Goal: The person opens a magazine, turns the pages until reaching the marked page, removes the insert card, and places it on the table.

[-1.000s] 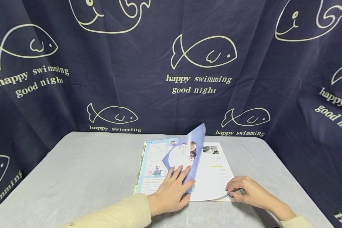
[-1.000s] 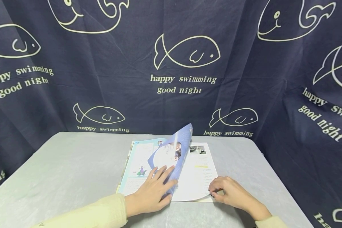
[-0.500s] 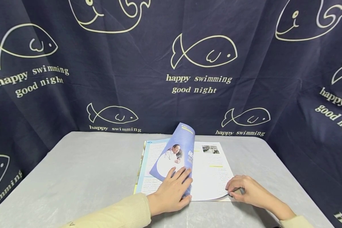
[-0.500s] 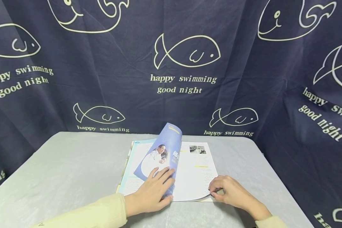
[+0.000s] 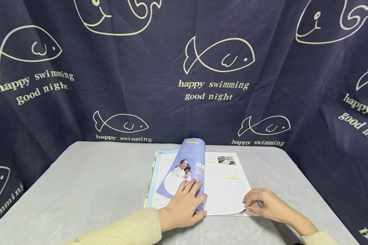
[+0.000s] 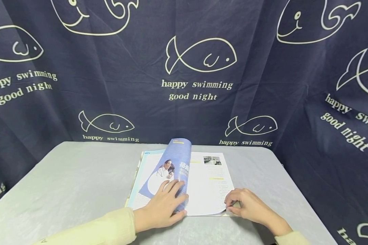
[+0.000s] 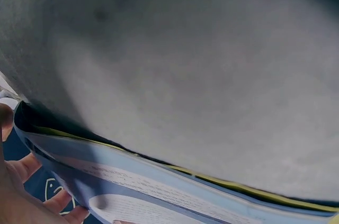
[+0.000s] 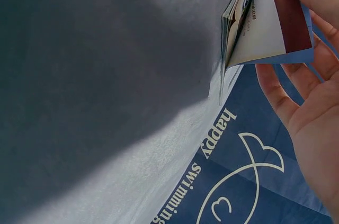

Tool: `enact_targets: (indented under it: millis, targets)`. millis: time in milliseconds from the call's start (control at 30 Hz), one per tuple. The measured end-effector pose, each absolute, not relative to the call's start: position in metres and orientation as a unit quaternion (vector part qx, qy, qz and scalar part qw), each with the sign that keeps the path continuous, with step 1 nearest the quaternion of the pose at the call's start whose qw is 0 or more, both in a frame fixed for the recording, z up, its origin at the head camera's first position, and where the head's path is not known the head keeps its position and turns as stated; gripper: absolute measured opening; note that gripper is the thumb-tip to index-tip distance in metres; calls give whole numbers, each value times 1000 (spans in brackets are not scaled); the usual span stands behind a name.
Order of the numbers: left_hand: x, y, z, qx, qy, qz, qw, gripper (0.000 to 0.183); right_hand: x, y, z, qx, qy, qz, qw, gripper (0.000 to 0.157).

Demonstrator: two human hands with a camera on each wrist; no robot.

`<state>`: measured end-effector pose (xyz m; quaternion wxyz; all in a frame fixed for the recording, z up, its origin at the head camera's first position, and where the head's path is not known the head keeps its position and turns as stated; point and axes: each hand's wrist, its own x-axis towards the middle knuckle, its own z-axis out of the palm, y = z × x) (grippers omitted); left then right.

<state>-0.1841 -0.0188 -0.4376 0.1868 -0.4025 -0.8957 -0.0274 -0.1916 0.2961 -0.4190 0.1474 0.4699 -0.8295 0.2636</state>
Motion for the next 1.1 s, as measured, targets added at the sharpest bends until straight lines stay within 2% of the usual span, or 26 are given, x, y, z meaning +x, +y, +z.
enact_targets:
  millis: [333,1100]
  targets:
    - [-186,-20,-440,-407,-888,-22,211,38,-190,296,-422,462,-829,287,126,29]
    - [-184,-21,-439,-407,-893,-11,190,41,-188,295,-422,434,-849,271,133,30]
